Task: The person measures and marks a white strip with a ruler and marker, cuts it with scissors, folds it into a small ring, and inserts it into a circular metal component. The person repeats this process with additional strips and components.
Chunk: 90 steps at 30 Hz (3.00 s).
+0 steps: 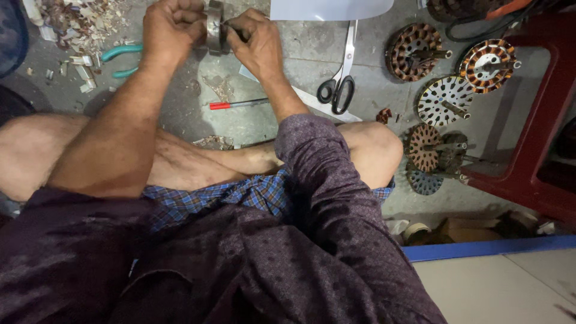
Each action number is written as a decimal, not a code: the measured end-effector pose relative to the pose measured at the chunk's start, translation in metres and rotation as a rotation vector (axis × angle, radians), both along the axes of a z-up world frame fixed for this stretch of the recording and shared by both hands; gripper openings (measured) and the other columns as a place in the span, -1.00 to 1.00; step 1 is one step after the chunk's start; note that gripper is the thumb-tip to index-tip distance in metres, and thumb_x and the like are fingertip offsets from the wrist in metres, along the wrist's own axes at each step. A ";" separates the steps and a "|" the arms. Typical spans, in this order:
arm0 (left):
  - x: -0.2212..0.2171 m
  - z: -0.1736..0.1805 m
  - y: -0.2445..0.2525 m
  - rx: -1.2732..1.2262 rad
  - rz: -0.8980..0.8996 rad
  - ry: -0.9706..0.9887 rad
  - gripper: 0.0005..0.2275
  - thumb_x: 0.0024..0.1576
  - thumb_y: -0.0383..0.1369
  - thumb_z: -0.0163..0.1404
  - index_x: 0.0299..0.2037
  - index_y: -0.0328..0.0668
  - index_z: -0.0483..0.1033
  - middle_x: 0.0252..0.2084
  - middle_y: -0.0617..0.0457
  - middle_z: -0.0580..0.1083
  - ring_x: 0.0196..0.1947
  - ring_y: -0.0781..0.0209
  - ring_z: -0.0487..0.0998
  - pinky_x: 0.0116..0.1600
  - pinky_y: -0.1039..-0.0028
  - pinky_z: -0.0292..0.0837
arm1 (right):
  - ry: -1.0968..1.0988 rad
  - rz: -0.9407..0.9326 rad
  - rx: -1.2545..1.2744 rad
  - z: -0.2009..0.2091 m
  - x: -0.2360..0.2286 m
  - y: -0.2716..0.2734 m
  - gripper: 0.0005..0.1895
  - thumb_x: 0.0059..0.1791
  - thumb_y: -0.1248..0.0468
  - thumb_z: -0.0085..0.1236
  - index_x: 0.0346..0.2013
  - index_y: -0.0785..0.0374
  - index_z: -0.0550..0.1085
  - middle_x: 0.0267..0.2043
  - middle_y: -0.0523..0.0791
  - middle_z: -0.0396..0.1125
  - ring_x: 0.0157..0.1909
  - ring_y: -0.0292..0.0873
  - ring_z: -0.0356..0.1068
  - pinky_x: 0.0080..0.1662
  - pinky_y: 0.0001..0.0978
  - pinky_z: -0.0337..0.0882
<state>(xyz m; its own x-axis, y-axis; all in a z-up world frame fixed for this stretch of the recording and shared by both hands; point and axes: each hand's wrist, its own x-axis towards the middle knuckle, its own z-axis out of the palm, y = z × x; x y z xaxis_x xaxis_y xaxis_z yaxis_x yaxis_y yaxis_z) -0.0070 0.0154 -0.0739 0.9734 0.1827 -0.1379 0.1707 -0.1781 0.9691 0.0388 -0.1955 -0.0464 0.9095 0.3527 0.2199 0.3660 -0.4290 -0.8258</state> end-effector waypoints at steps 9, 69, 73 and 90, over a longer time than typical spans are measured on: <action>0.000 0.017 -0.004 0.259 -0.039 -0.096 -0.69 0.08 -0.67 0.12 0.02 -0.26 0.62 -0.22 0.08 0.65 -0.31 0.39 0.65 -0.19 0.60 0.56 | -0.059 0.059 -0.047 0.002 -0.003 0.000 -0.83 -0.11 0.34 0.27 -0.23 0.26 0.62 -0.23 -0.07 0.45 -0.16 0.01 0.48 -0.08 -0.19 0.47; -0.007 0.010 -0.010 0.751 -0.079 -0.265 -0.75 0.17 -0.36 0.22 -0.03 -0.26 0.49 -0.12 -0.33 0.53 -0.10 -0.41 0.51 -0.01 -0.08 0.41 | -0.274 0.193 -0.175 -0.008 0.001 0.003 -0.93 -0.07 0.48 0.08 -0.32 0.32 0.42 -0.25 0.05 0.28 -0.18 0.19 0.37 -0.16 -0.02 0.40; -0.011 0.014 -0.010 0.721 -0.106 -0.187 -0.81 0.20 -0.35 0.20 -0.07 -0.24 0.53 -0.12 -0.30 0.54 -0.10 -0.38 0.52 -0.02 -0.08 0.42 | -0.309 0.204 -0.202 -0.012 0.003 -0.001 -0.94 -0.09 0.48 0.07 -0.37 0.29 0.42 -0.25 0.03 0.27 -0.16 0.16 0.37 -0.15 -0.03 0.41; -0.017 0.023 -0.005 0.783 -0.194 -0.190 -0.81 0.25 -0.45 0.10 0.01 -0.34 0.46 -0.12 -0.30 0.52 -0.09 -0.38 0.52 0.05 -0.06 0.41 | -0.271 0.216 -0.277 0.000 0.001 -0.007 -0.91 -0.02 0.37 0.03 -0.26 0.25 0.49 -0.21 -0.02 0.31 -0.10 0.09 0.42 -0.13 -0.06 0.43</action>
<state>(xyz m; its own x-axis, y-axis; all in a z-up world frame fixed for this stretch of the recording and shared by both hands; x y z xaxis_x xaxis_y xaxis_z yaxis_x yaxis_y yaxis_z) -0.0238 0.0109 -0.0513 0.9915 -0.0159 0.1291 -0.0863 -0.8229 0.5616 0.0399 -0.2028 -0.0461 0.7313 0.6073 0.3105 0.6587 -0.5111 -0.5521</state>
